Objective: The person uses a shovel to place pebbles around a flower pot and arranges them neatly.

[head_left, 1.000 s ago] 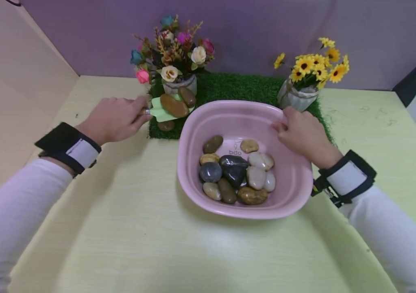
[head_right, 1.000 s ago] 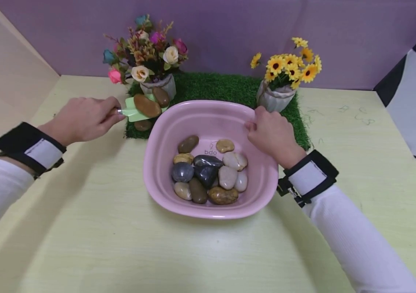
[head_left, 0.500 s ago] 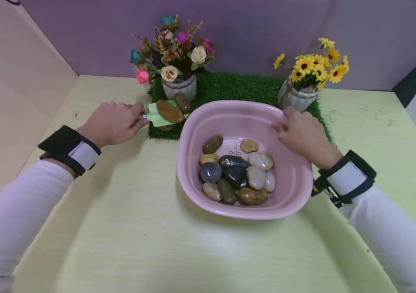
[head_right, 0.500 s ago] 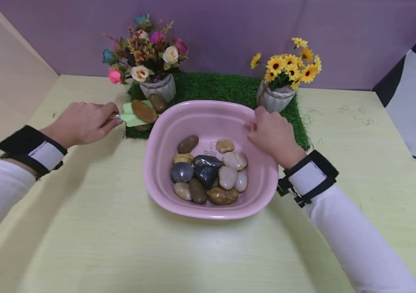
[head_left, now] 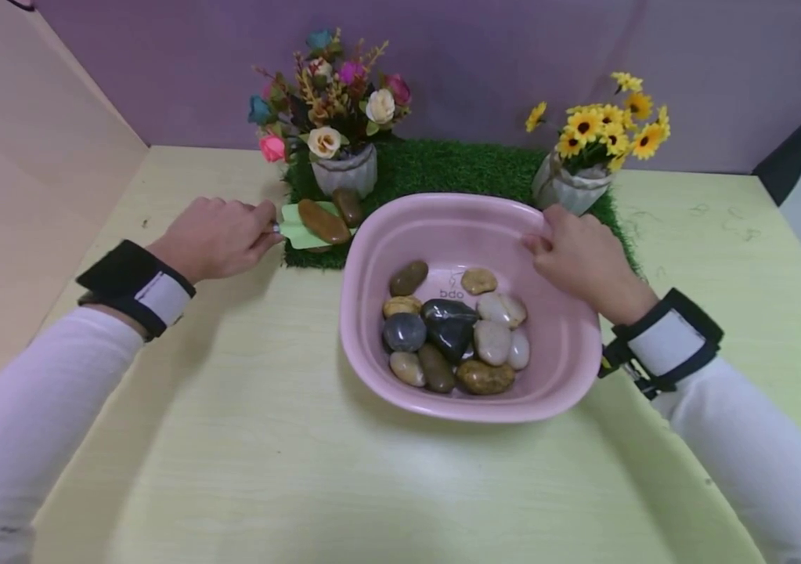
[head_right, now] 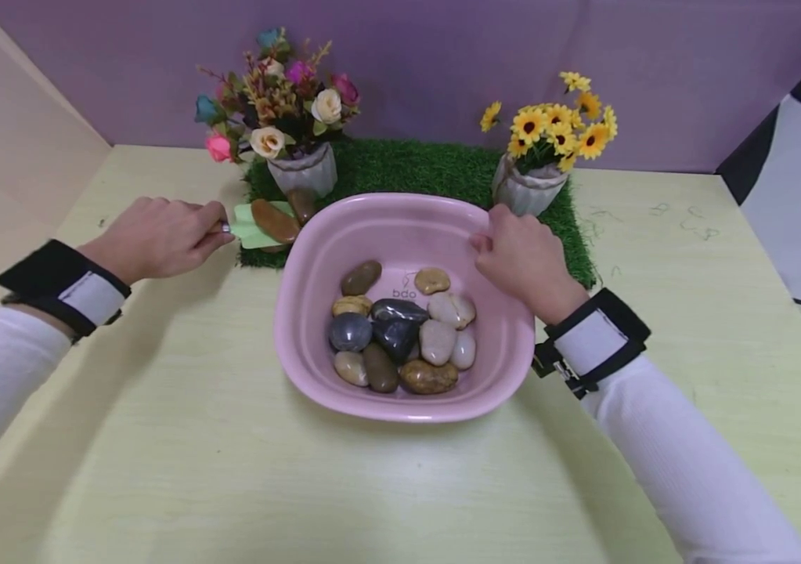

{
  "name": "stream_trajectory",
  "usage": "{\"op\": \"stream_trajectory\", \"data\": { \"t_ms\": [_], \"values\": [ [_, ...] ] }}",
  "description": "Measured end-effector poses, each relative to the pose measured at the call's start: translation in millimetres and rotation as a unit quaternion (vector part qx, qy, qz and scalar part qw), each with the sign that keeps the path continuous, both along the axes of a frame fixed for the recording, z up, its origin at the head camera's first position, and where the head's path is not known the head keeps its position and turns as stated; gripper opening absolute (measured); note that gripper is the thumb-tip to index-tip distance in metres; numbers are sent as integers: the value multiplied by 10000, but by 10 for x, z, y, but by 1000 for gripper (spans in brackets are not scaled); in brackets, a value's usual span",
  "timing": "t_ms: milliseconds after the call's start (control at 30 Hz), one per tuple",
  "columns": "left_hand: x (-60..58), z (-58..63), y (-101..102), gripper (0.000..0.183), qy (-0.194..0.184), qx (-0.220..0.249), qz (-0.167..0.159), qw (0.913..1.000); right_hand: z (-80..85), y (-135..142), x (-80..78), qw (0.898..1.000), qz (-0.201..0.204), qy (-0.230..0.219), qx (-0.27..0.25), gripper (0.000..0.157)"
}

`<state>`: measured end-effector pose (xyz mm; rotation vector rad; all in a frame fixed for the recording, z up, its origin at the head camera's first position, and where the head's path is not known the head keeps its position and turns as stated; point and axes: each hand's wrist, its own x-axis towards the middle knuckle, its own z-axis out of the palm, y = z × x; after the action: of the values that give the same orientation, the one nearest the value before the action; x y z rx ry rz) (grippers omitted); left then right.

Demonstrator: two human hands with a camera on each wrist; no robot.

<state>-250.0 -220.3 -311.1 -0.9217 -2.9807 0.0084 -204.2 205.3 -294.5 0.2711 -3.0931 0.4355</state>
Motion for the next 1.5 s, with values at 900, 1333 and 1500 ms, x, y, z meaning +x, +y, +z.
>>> {"op": "stream_trajectory", "data": {
  "t_ms": [900,1333,1500],
  "values": [
    [-66,110,44,23,431,-176,-275,9985,-11,-6,-11,10000,5,24,36,34],
    [-105,228,-46,22,725,-315,-321,9964,-3,-7,-7,10000,9,-17,58,35],
    [-102,263,-127,23,755,-406,-217,9961,1,-9,-3,10000,18,-12,44,34]
  ]
}}
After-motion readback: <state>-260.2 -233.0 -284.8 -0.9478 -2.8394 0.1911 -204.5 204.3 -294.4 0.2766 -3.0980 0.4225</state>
